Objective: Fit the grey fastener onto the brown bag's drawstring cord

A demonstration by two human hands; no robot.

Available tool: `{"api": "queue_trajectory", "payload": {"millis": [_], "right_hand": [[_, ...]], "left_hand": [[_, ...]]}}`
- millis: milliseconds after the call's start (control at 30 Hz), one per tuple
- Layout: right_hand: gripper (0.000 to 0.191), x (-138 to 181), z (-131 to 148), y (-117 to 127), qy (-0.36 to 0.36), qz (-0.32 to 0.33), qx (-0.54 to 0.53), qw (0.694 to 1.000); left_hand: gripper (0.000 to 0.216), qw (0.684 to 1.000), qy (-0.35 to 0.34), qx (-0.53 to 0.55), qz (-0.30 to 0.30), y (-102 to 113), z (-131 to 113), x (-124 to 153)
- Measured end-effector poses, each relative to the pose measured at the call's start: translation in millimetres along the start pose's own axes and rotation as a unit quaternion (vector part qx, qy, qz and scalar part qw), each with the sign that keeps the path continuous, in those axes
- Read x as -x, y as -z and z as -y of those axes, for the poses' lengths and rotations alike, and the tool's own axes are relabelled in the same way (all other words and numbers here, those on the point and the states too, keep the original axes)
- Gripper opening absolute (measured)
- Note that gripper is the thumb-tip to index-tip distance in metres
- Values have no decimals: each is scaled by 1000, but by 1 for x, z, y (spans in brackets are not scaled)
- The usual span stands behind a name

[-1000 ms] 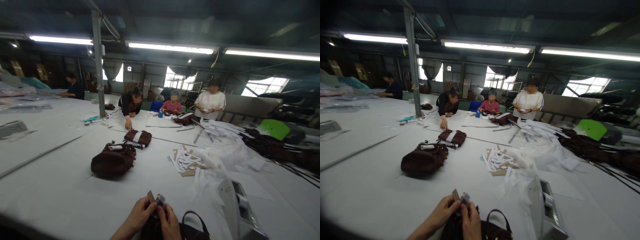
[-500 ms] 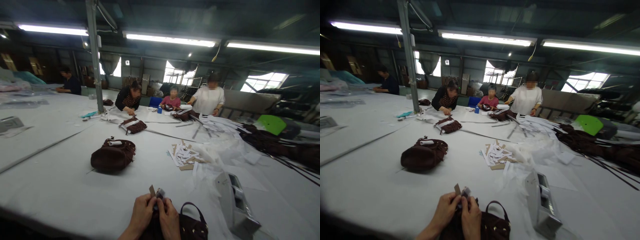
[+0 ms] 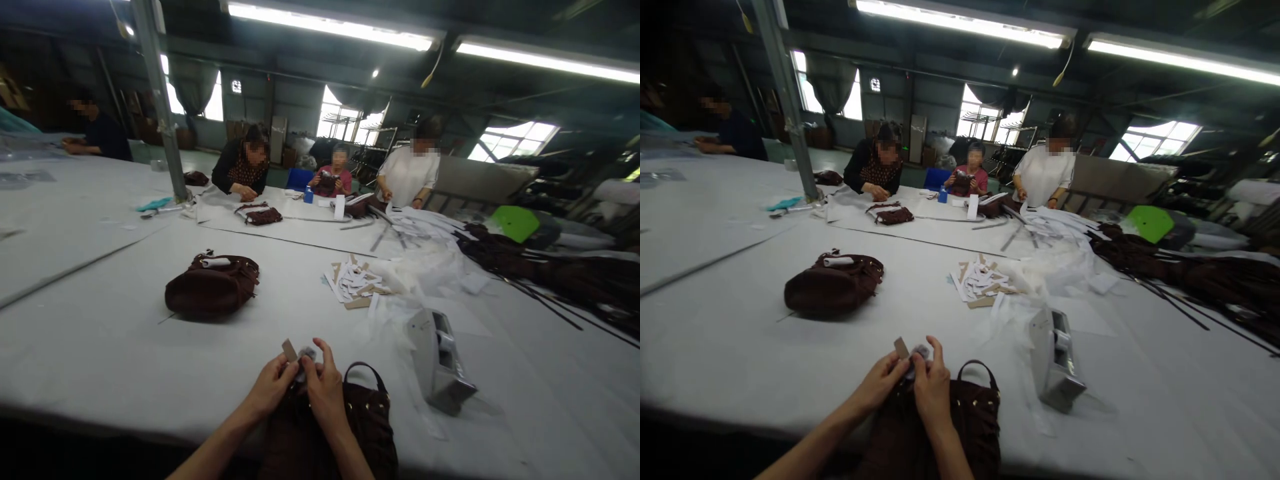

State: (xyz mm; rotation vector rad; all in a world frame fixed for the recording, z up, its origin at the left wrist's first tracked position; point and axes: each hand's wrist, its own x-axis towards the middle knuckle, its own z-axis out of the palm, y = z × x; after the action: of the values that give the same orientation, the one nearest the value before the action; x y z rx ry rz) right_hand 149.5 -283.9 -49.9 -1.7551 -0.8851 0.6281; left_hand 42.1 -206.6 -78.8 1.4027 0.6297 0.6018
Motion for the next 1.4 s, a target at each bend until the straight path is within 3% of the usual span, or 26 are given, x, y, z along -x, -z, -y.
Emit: {"api": "queue_trajectory", "payload": {"millis": [133, 233, 367, 600, 700, 800, 900, 1000, 1100, 1233, 1300, 1400], "right_hand": [[48, -2, 11, 20, -46, 157, -91, 982], [48, -1, 25, 46, -7, 260, -107, 960], [44, 3, 37, 74, 39, 329, -81, 940], [33, -5, 40, 79, 125, 335, 78, 931], [32, -10, 43, 69, 227, 291, 169, 914], [26, -14, 45, 60, 326, 224, 271, 877], [26, -18, 43, 54, 371, 199, 290, 860], [28, -22, 38, 51, 326, 164, 240, 900], [15, -26, 35, 50, 237, 132, 180, 946], [4, -29, 39, 50, 140, 143, 174, 964], [12, -30, 41, 52, 92, 152, 181, 967], [40, -36, 38, 55, 58, 177, 167, 968]], "left_hand": [[47, 999, 20, 47, 10, 10, -2, -5], [44, 996, 12, 66, 60, 16, -18, -12], [40, 988, 11, 83, 127, 22, -39, -21], [36, 979, 16, 95, 177, 27, -43, -23], [35, 981, 3, 57, 184, 25, -38, -25], [30, 983, -9, 18, 181, 21, -37, -28], [21, 986, -29, -13, 162, 15, -39, -28], [18, 989, -47, -24, 139, 9, -40, -26], [25, 991, -37, -10, 130, 4, -38, -24], [33, 989, -3, 32, 144, 0, -39, -19], [32, 987, 3, 50, 151, -1, -45, -15], [30, 980, 20, 78, 181, -1, -58, -9]]}}
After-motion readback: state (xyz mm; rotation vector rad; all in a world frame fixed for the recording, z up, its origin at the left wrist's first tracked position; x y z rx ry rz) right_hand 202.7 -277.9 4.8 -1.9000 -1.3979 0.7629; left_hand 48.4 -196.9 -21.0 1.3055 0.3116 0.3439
